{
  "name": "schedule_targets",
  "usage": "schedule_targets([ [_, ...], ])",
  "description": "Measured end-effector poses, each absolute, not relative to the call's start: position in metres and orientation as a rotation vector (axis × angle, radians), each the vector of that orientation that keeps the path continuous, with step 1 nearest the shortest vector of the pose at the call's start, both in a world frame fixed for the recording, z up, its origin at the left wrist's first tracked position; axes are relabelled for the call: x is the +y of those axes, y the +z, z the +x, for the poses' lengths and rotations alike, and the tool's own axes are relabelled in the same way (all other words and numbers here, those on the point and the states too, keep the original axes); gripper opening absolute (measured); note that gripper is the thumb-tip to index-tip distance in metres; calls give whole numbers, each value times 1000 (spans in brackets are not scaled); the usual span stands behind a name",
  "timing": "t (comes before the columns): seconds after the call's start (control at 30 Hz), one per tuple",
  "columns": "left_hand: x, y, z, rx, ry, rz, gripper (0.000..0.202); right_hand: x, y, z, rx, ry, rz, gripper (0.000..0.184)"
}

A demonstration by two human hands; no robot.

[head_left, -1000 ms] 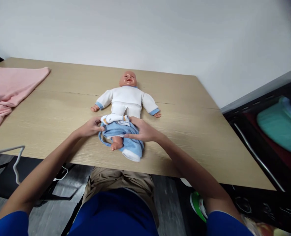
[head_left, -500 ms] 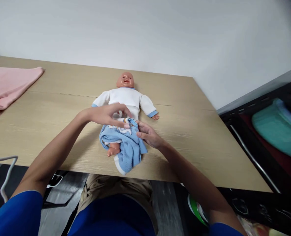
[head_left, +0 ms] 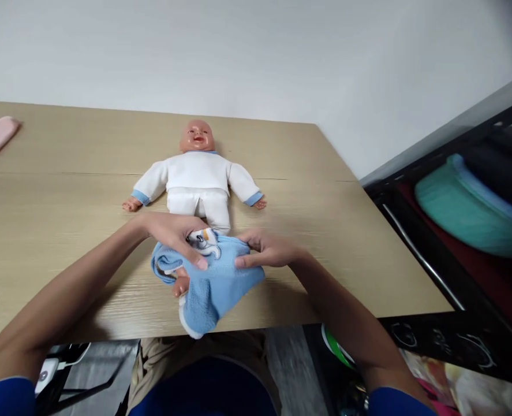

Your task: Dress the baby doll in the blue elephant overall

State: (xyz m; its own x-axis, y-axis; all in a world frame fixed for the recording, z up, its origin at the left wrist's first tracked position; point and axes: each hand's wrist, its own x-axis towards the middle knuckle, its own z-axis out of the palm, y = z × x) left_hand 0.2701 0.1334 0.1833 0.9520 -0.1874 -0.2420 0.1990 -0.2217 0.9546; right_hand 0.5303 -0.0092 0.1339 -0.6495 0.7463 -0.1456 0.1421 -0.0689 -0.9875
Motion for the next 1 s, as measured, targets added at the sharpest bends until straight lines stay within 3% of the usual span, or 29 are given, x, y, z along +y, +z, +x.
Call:
schedule_targets([
  [0.13,127,186,268,-33,-537,1489,34,-9,125,528,-1545,1673,-850,53],
  [0.37,138,175,270,-34,-115,1807,32,-10,127,527,-1659,1943,-767,68],
  [0.57,138,168,266,1,-322,1669,31,-6,127,527,-1967,2011,-746,49],
  [0.83,133,176,263,-28,-547,1427,27,-17,125,529,-1501,1788,-1063,40],
  [1.0,144,162,259,-2,-242,1635,30,-14,135,524,-1629,1836,-944,55],
])
